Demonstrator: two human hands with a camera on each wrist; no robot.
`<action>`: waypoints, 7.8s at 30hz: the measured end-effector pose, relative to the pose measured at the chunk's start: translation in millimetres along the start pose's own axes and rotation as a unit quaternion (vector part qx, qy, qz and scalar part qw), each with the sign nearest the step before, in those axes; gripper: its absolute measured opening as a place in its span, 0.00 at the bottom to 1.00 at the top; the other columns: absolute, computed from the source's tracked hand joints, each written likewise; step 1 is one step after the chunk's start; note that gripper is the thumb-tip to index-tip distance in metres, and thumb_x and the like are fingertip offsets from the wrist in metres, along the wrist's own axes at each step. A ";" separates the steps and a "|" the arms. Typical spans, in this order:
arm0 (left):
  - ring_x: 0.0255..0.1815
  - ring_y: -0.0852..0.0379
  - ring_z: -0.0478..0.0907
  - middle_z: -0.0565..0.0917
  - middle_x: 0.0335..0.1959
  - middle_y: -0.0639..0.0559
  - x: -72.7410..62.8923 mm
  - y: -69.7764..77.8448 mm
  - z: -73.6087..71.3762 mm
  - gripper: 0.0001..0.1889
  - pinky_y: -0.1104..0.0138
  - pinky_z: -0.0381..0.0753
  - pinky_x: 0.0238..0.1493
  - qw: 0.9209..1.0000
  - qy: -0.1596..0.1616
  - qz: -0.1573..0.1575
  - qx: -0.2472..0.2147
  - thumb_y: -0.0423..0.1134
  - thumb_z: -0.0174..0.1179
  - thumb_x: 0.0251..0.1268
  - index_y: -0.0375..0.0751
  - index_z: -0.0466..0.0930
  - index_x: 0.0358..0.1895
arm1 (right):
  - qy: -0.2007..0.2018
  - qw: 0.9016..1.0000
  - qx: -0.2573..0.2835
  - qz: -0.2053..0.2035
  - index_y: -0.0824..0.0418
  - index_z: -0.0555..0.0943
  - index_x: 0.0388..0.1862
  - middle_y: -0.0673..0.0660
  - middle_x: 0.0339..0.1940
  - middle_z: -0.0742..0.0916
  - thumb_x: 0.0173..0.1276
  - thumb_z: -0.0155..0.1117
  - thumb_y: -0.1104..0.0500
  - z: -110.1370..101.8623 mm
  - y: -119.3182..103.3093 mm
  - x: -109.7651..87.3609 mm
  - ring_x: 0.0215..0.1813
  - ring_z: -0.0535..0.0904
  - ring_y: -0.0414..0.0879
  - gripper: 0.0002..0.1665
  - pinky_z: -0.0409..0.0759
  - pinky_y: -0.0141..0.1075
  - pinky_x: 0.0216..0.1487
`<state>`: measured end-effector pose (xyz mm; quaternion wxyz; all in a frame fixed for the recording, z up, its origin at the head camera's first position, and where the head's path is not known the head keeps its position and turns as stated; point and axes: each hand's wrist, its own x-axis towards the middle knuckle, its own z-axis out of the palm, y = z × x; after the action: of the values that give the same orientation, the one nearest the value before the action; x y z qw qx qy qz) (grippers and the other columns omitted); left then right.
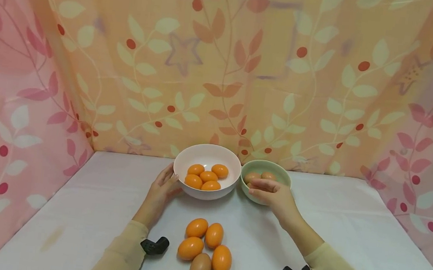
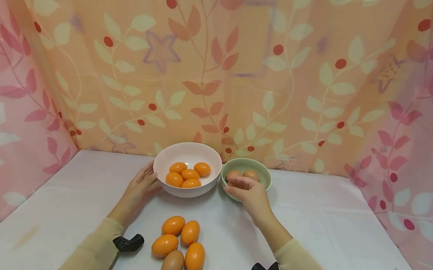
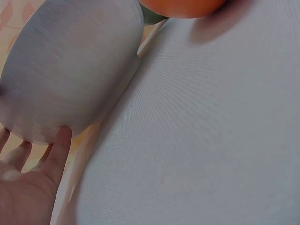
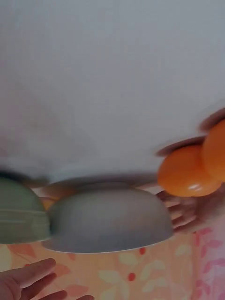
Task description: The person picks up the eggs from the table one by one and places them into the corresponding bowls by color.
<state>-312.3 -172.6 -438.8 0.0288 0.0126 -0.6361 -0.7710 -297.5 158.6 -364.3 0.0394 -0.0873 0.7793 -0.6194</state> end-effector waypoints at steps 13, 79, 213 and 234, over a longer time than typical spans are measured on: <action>0.77 0.45 0.60 0.53 0.81 0.46 -1.1 -1.5 -1.8 0.32 0.52 0.74 0.69 1.000 -0.008 0.012 0.005 0.42 0.50 0.78 0.47 0.51 0.80 | -0.071 0.997 0.003 0.029 0.65 0.80 0.60 0.61 0.60 0.85 0.62 0.73 0.55 24.7 3.9 -28.6 0.61 0.82 0.52 0.29 0.83 0.37 0.60; 0.77 0.46 0.61 0.54 0.81 0.48 0.6 0.4 0.3 0.31 0.49 0.72 0.69 1.000 0.002 0.006 0.009 0.41 0.50 0.78 0.50 0.52 0.79 | -0.169 0.982 -0.076 0.048 0.68 0.83 0.55 0.56 0.47 0.89 0.49 0.79 0.65 82.4 29.0 -35.8 0.44 0.83 0.42 0.31 0.83 0.37 0.52; 0.78 0.45 0.60 0.55 0.81 0.47 -0.3 -1.0 -0.2 0.30 0.45 0.70 0.71 1.000 0.003 0.007 0.007 0.41 0.50 0.78 0.50 0.53 0.79 | -0.075 0.997 -0.031 -0.008 0.63 0.81 0.60 0.60 0.60 0.85 0.63 0.72 0.57 58.8 -21.7 37.7 0.62 0.82 0.49 0.27 0.73 0.45 0.72; 0.78 0.45 0.60 0.53 0.81 0.47 -1.2 -0.3 0.0 0.31 0.45 0.68 0.72 1.000 -0.008 0.013 -0.005 0.41 0.50 0.78 0.49 0.52 0.80 | -0.125 0.992 0.003 0.005 0.65 0.80 0.61 0.60 0.59 0.86 0.62 0.73 0.54 5.8 -13.7 -44.2 0.65 0.79 0.55 0.30 0.80 0.36 0.63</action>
<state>-311.1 -172.4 -439.2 0.0338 -0.0019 -0.6326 -0.7737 -251.9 158.2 -354.5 0.1400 -0.1600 0.7670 -0.6054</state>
